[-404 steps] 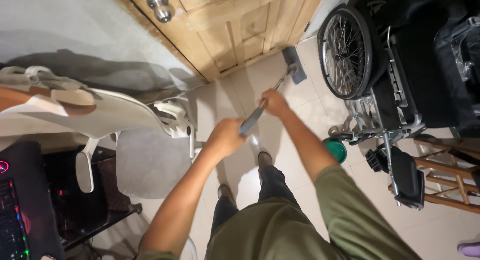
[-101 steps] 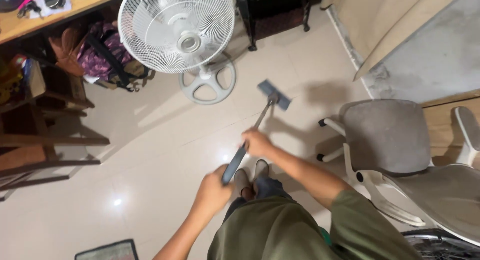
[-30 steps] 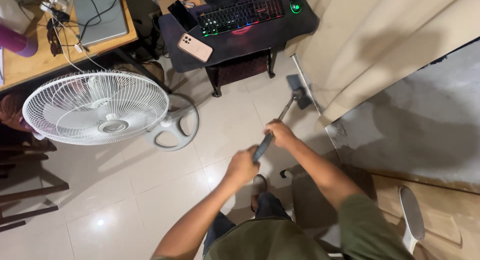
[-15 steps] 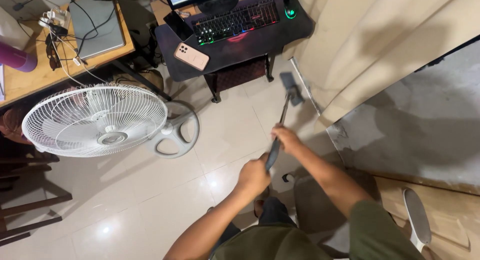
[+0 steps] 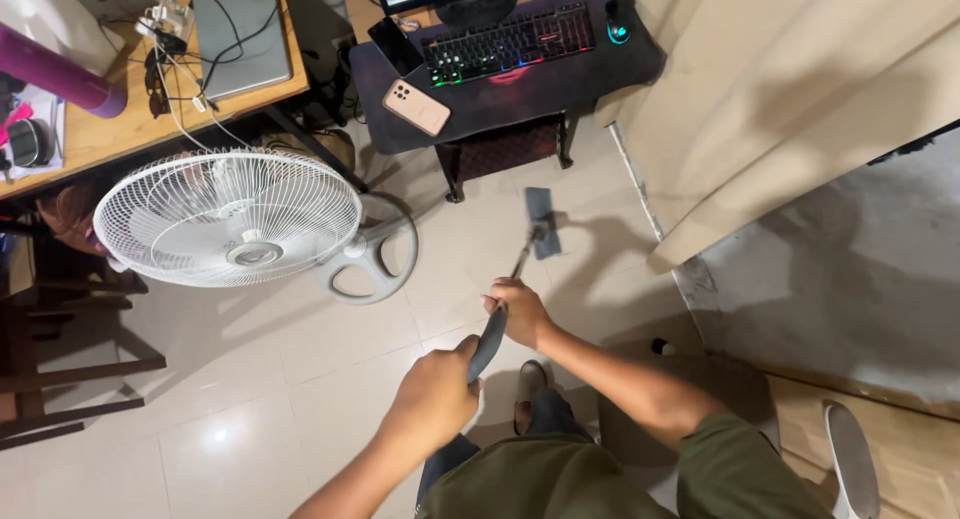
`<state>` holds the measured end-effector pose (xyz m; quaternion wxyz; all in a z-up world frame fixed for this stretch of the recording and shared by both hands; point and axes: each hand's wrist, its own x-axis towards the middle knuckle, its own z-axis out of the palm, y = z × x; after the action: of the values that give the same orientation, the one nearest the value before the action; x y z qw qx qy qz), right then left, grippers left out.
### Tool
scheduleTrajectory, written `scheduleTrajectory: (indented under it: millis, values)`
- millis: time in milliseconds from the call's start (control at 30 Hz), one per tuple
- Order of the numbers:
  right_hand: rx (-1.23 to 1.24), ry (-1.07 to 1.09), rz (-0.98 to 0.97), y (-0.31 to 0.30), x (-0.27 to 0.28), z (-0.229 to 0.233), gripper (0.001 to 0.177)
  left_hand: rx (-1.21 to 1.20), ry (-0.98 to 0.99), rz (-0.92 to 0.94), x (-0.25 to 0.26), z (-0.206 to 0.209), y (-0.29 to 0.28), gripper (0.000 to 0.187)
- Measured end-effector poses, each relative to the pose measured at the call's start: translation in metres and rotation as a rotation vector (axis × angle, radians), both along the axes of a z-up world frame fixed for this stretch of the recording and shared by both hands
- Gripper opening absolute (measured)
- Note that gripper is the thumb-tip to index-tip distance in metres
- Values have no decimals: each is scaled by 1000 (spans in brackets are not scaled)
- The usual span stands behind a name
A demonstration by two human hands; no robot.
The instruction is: Mopping the tiled floor in a room with a desk and chairs.
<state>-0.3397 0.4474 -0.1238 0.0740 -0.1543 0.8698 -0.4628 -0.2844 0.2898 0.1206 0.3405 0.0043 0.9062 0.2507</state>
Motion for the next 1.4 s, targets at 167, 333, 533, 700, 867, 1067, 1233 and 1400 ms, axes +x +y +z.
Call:
scheduleTrajectory:
  millis: [167, 333, 533, 700, 867, 1067, 1233, 1400]
  values:
    - [-91, 13, -21, 3, -32, -47, 35, 103, 148, 86, -1, -40, 3, 40]
    - [-166, -9, 50, 21, -57, -101, 22, 186, 251, 185, 3, -122, 15, 44]
    - [-376, -181, 24, 36, -18, -121, 11, 268, 206, 141, 28, -100, 16, 39]
    - [-858, -680, -14, 66, -18, -210, 15, 264, 81, 152, 36, -94, 34, 44]
    - [-246, -85, 27, 76, -46, -205, 17, 241, 173, 162, 20, -140, 52, 49]
    - [-400, -435, -95, 61, -7, -101, 9, 236, 111, 104, 42, -99, 39, 45]
    - [-1180, -925, -202, 71, -54, -221, 7, 215, 160, 93, 18, -133, 42, 42]
    - [51, 336, 187, 10, -62, -140, 13, 124, 265, 108, 8, -122, -7, 44]
